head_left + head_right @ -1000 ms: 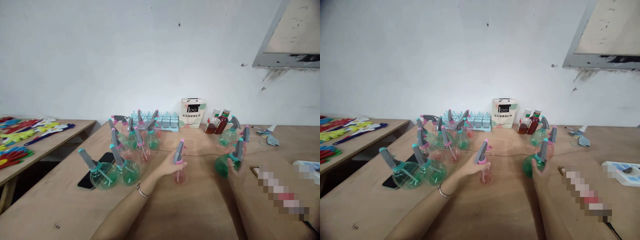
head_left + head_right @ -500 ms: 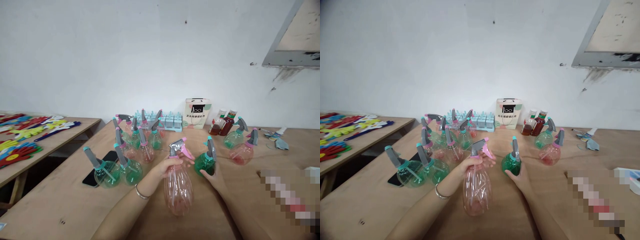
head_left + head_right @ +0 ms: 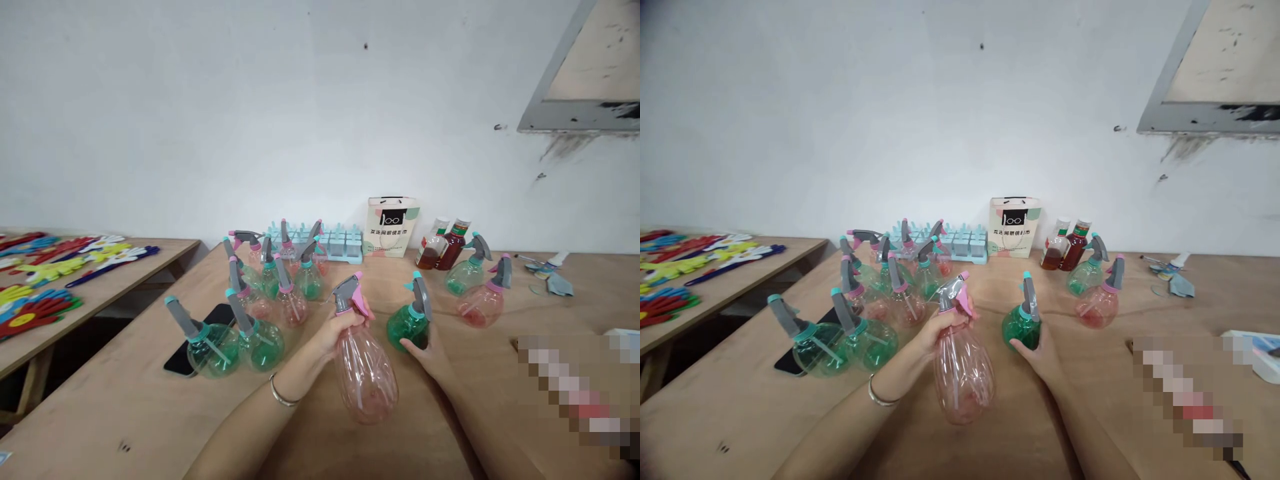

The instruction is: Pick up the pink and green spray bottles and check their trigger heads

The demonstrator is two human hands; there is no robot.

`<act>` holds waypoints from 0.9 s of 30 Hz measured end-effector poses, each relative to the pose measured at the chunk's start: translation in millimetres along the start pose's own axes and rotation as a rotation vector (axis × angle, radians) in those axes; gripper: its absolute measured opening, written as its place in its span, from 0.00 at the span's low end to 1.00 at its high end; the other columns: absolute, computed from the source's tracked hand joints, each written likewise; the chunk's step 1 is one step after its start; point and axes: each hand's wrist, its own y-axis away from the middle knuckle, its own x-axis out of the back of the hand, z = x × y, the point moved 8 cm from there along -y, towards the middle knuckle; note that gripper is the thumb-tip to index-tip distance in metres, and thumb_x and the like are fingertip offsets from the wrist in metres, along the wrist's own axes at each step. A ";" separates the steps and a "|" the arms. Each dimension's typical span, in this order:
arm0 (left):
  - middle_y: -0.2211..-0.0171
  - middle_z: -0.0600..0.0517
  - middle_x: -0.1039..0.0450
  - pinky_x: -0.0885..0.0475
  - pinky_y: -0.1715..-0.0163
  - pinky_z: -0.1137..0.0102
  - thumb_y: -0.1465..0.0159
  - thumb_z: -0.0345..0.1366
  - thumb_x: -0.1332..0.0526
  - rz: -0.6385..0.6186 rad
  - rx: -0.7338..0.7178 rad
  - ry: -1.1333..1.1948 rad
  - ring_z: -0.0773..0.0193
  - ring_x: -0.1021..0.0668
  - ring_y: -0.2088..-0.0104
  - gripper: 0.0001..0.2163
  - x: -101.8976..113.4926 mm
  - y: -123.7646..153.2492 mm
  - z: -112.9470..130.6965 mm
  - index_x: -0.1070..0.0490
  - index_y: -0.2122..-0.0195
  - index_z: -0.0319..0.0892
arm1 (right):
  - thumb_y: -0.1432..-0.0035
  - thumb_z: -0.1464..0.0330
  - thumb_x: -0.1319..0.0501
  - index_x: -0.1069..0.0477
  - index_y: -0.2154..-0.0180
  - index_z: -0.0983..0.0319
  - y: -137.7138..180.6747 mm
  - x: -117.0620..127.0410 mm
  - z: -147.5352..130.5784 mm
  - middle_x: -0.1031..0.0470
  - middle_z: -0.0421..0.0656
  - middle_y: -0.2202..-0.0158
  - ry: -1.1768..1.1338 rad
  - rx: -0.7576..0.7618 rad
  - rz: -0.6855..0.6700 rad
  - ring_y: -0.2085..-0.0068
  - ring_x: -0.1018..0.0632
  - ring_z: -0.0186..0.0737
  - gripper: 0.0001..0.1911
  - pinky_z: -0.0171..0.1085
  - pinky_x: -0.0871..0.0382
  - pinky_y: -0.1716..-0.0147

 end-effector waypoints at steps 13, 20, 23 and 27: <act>0.68 0.50 0.23 0.31 0.59 0.67 0.53 0.37 0.31 -0.077 0.030 -0.031 0.61 0.23 0.64 0.10 -17.2 4.8 4.9 0.25 0.69 0.41 | 0.56 0.52 0.30 0.38 0.45 0.59 0.4 1.6 -4.7 0.26 0.53 0.47 -0.005 0.023 0.013 0.44 0.25 0.64 0.38 0.62 0.32 0.44; 0.69 0.50 0.24 0.31 0.59 0.66 0.54 0.37 0.30 -0.019 -0.011 0.018 0.61 0.24 0.65 0.12 -15.2 4.1 5.8 0.24 0.68 0.41 | 0.54 0.52 0.30 0.38 0.44 0.59 0.1 0.8 -2.3 0.27 0.54 0.46 0.004 0.039 -0.012 0.43 0.26 0.62 0.39 0.61 0.31 0.44; 0.69 0.50 0.25 0.31 0.63 0.68 0.55 0.38 0.30 0.111 -0.074 -0.018 0.64 0.26 0.69 0.13 -3.8 3.9 10.4 0.25 0.69 0.40 | 0.55 0.51 0.30 0.38 0.43 0.59 -0.3 1.2 -2.4 0.27 0.53 0.46 -0.005 0.044 -0.009 0.43 0.26 0.62 0.41 0.61 0.31 0.44; 0.58 0.46 0.23 0.32 0.53 0.64 0.53 0.38 0.30 -0.118 -0.074 -0.044 0.57 0.24 0.57 0.19 -21.8 3.0 13.1 0.24 0.59 0.42 | 0.54 0.52 0.31 0.39 0.42 0.59 -0.7 0.1 -7.4 0.28 0.54 0.45 -0.003 0.054 -0.021 0.43 0.26 0.63 0.40 0.62 0.32 0.44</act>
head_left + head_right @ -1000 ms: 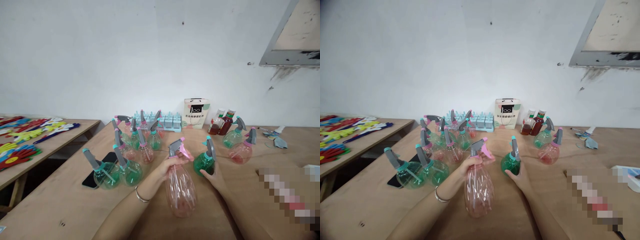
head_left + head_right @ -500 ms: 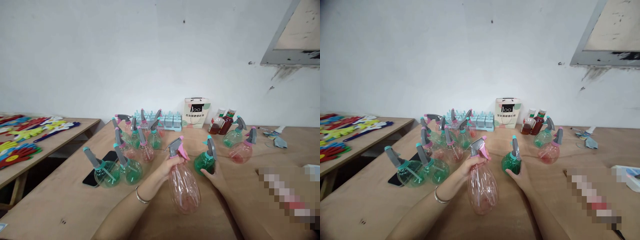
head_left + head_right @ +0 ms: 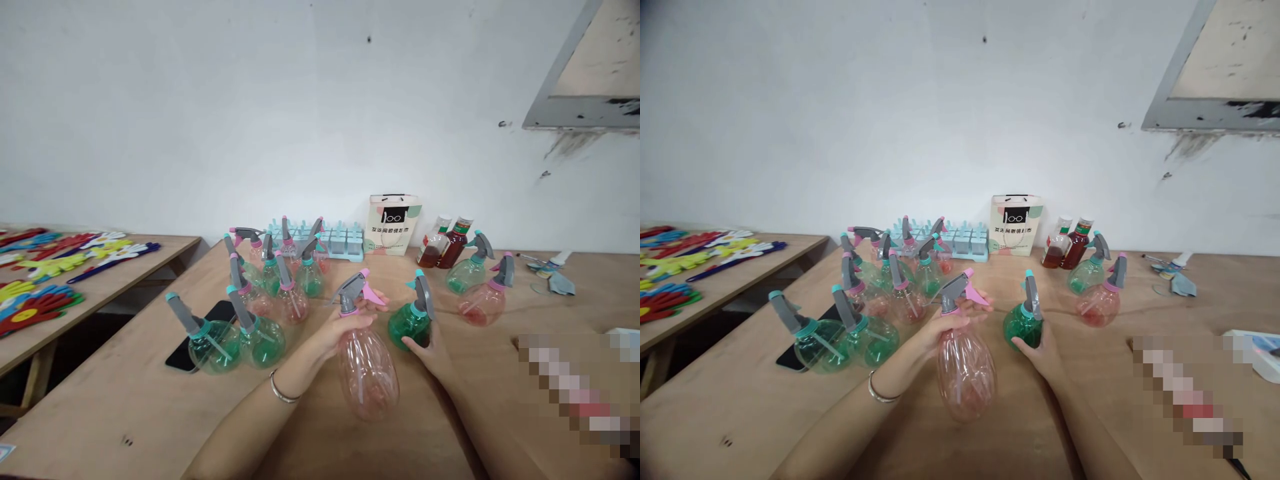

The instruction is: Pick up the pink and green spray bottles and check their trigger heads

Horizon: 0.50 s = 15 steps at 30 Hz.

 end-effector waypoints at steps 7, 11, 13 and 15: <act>0.68 0.50 0.27 0.32 0.64 0.66 0.49 0.41 0.33 0.078 -0.084 -0.270 0.63 0.27 0.69 0.12 3.5 5.5 17.8 0.28 0.67 0.41 | 0.54 0.53 0.30 0.39 0.43 0.58 0.6 -1.1 2.6 0.27 0.53 0.46 -0.040 -0.034 -0.008 0.43 0.26 0.62 0.39 0.61 0.31 0.45; 0.60 0.49 0.27 0.30 0.60 0.64 0.47 0.35 0.34 0.126 -0.171 -0.624 0.62 0.25 0.66 0.17 9.7 4.5 26.6 0.27 0.56 0.43 | 0.55 0.52 0.30 0.38 0.44 0.59 0.5 -1.6 5.7 0.27 0.54 0.46 -0.028 -0.021 0.000 0.42 0.27 0.62 0.39 0.61 0.32 0.43; 0.57 0.48 0.27 0.29 0.60 0.65 0.47 0.33 0.34 0.199 -0.214 -0.742 0.63 0.25 0.66 0.22 19.6 1.1 23.8 0.30 0.49 0.43 | 0.55 0.51 0.30 0.36 0.45 0.60 0.5 -0.5 6.8 0.26 0.54 0.48 -0.014 -0.014 0.019 0.43 0.27 0.63 0.39 0.62 0.32 0.44; 0.58 0.48 0.27 0.29 0.60 0.65 0.47 0.33 0.34 0.279 -0.261 -0.809 0.62 0.24 0.65 0.25 31.5 -3.5 18.1 0.32 0.47 0.43 | 0.56 0.50 0.30 0.36 0.46 0.61 0.7 0.7 8.2 0.25 0.54 0.49 -0.004 -0.014 0.039 0.44 0.26 0.62 0.39 0.62 0.31 0.45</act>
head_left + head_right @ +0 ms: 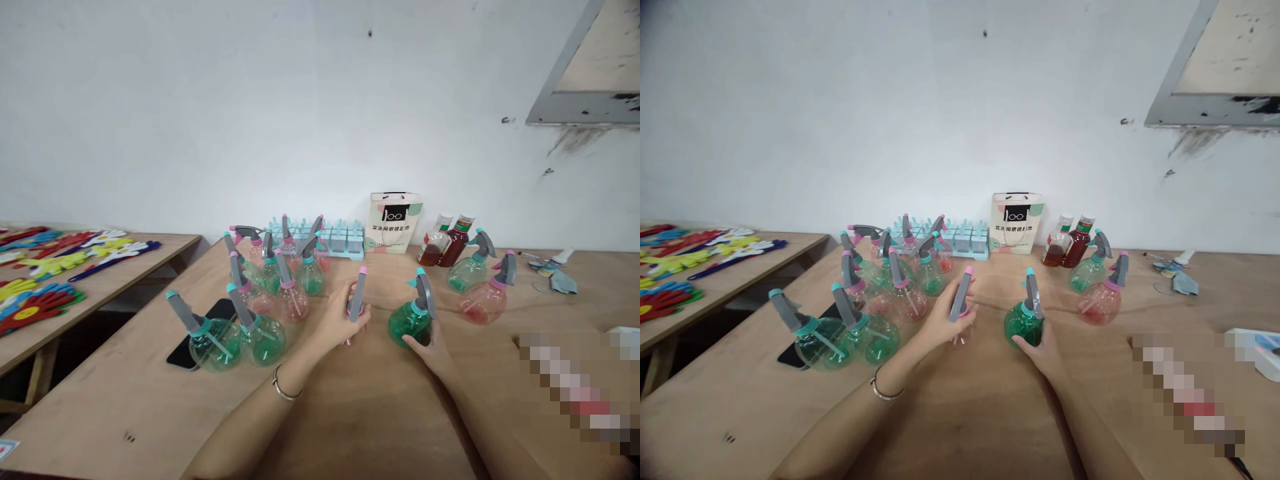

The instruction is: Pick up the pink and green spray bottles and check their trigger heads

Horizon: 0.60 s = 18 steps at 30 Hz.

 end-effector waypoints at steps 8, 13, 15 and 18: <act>0.51 0.46 0.29 0.29 0.54 0.62 0.47 0.38 0.31 0.309 0.031 -0.036 0.61 0.23 0.61 0.34 14.4 -7.1 -43.6 0.41 0.40 0.44 | 0.56 0.50 0.30 0.39 0.43 0.61 0.3 -0.3 0.7 0.27 0.55 0.46 -0.005 -0.017 -0.014 0.45 0.25 0.62 0.42 0.61 0.30 0.46; 0.38 0.36 0.42 0.33 0.43 0.54 0.48 0.39 0.30 0.420 -0.256 -0.257 0.47 0.31 0.40 0.39 11.8 9.8 -49.6 0.47 0.37 0.43 | 0.56 0.49 0.30 0.39 0.43 0.61 0.4 -0.6 -0.2 0.26 0.55 0.47 -0.009 -0.005 -0.015 0.45 0.24 0.62 0.43 0.61 0.30 0.46; 0.39 0.34 0.40 0.36 0.40 0.50 0.47 0.38 0.30 0.379 -0.352 -0.441 0.44 0.34 0.37 0.39 0.5 14.7 -57.8 0.47 0.37 0.41 | 0.55 0.48 0.30 0.39 0.42 0.61 1.1 -0.5 0.6 0.27 0.55 0.46 0.003 -0.011 -0.017 0.44 0.25 0.63 0.43 0.62 0.31 0.45; 0.38 0.33 0.40 0.36 0.40 0.50 0.44 0.36 0.33 0.362 -0.397 -0.639 0.44 0.34 0.37 0.40 -10.3 14.9 -73.0 0.52 0.34 0.39 | 0.54 0.49 0.31 0.41 0.41 0.61 2.0 -2.0 -0.6 0.29 0.55 0.43 0.002 0.003 -0.041 0.42 0.27 0.62 0.44 0.62 0.33 0.43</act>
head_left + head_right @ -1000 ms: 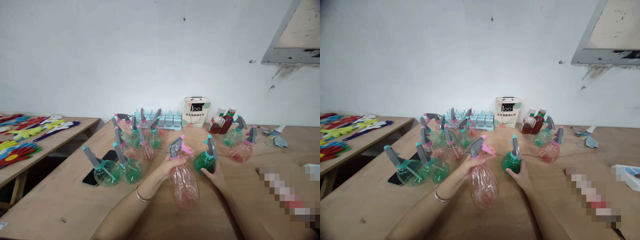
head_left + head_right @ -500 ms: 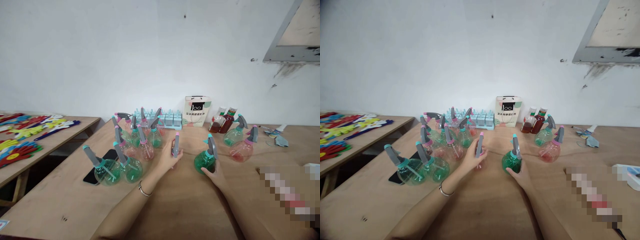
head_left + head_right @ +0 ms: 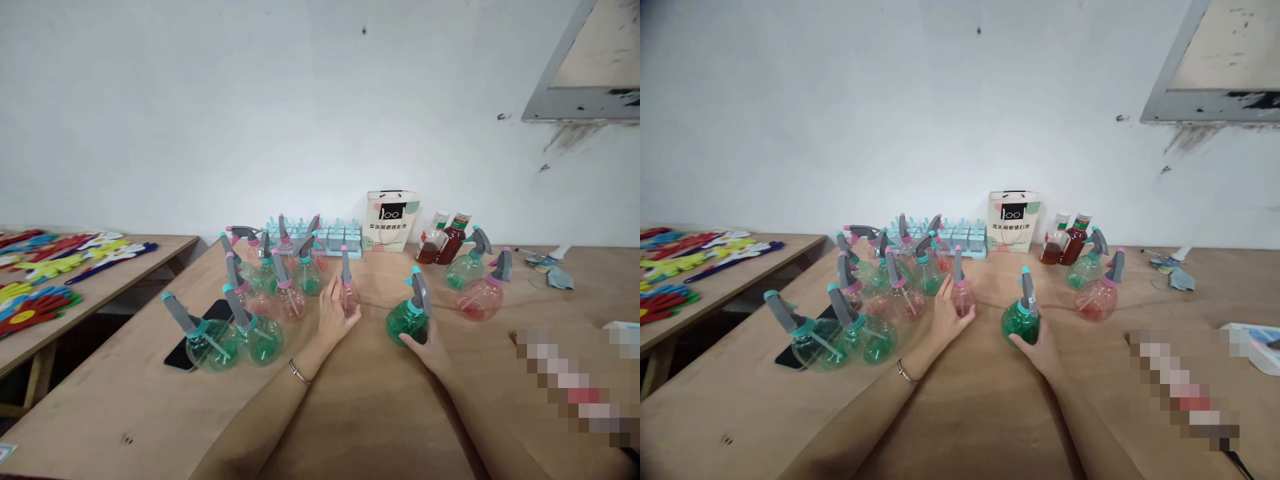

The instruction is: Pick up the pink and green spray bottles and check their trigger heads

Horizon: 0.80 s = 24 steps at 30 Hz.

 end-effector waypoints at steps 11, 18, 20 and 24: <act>0.31 0.34 0.51 0.36 0.39 0.49 0.34 0.38 0.42 -0.146 0.199 -0.214 0.44 0.44 0.31 0.26 -53.2 -44.6 -50.1 0.43 0.35 0.41 | 0.55 0.49 0.30 0.40 0.42 0.60 1.8 -4.1 -0.2 0.28 0.54 0.44 -0.057 -0.043 -0.022 0.42 0.27 0.61 0.43 0.60 0.33 0.42; 0.27 0.42 0.67 0.38 0.36 0.53 0.32 0.33 0.47 -0.196 0.232 -0.202 0.44 0.51 0.29 0.26 -77.2 -57.7 -53.7 0.45 0.32 0.46 | 0.55 0.47 0.31 0.43 0.40 0.60 4.1 -5.9 5.2 0.31 0.56 0.41 -0.043 -0.032 -0.009 0.39 0.30 0.61 0.47 0.62 0.37 0.40; 0.27 0.42 0.69 0.40 0.36 0.52 0.31 0.32 0.48 -0.217 0.243 -0.208 0.43 0.52 0.29 0.26 -79.1 -57.0 -53.3 0.47 0.31 0.46 | 0.54 0.48 0.31 0.44 0.39 0.59 4.8 -7.5 7.0 0.32 0.55 0.40 -0.037 -0.034 -0.022 0.39 0.30 0.60 0.47 0.62 0.38 0.39; 0.27 0.39 0.72 0.47 0.34 0.49 0.34 0.29 0.46 -0.258 0.249 -0.242 0.41 0.55 0.29 0.31 -80.7 -55.7 -51.7 0.51 0.30 0.43 | 0.54 0.48 0.31 0.46 0.37 0.60 6.5 -11.0 5.9 0.34 0.56 0.38 -0.023 -0.068 -0.066 0.37 0.32 0.61 0.49 0.62 0.40 0.38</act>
